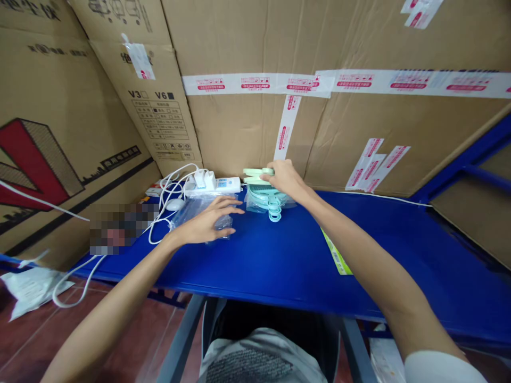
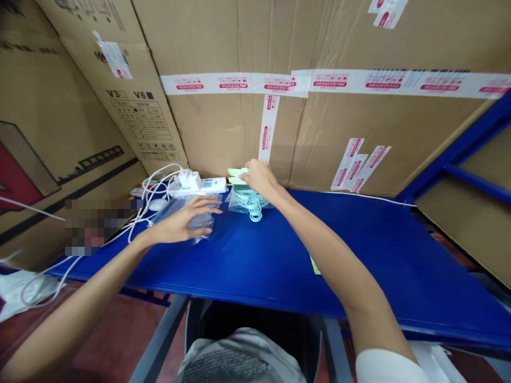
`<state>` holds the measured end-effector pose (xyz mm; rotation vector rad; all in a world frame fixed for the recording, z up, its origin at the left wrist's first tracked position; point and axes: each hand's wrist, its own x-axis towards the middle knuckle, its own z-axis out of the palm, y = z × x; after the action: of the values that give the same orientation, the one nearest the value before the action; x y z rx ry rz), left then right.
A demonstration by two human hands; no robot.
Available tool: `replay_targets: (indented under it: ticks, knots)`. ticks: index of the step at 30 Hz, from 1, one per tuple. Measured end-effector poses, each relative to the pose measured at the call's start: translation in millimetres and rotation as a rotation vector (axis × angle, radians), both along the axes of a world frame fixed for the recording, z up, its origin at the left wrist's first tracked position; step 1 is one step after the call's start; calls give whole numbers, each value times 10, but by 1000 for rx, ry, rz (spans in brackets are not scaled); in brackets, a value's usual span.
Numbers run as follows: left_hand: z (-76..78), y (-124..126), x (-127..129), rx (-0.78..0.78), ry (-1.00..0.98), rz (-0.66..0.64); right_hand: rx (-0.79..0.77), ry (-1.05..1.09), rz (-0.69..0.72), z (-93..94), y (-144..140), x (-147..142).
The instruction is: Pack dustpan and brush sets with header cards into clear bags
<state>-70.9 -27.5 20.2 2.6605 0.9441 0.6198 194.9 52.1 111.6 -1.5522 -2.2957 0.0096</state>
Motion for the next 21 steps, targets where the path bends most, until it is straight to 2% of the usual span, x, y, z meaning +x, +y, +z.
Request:
replay_targets:
  ticks: [2, 5, 7, 8, 11, 15, 18, 21]
  knots:
    - [36, -17, 164, 90, -93, 37, 57, 78, 10, 133, -65, 154]
    - [60, 10, 478, 190, -137, 93, 195, 178, 14, 355, -334, 555]
    - [63, 54, 714, 237, -101, 128, 293, 191, -10, 403, -576, 914]
    - [58, 82, 830, 255, -69, 149, 349, 190, -39, 371, -688, 1107]
    - [6, 175, 1113, 313, 28, 230, 509, 239, -126, 35, -897, 1677]
    - [-148, 252, 1268, 364, 56, 278, 541, 253, -139, -679, -888, 2297]
    - [-246, 250, 1261, 365, 23, 292, 527, 263, -162, -1082, -831, 2583]
    - [-302, 232, 1248, 325, 7, 333, 519, 300, -192, -1268, -827, 2705]
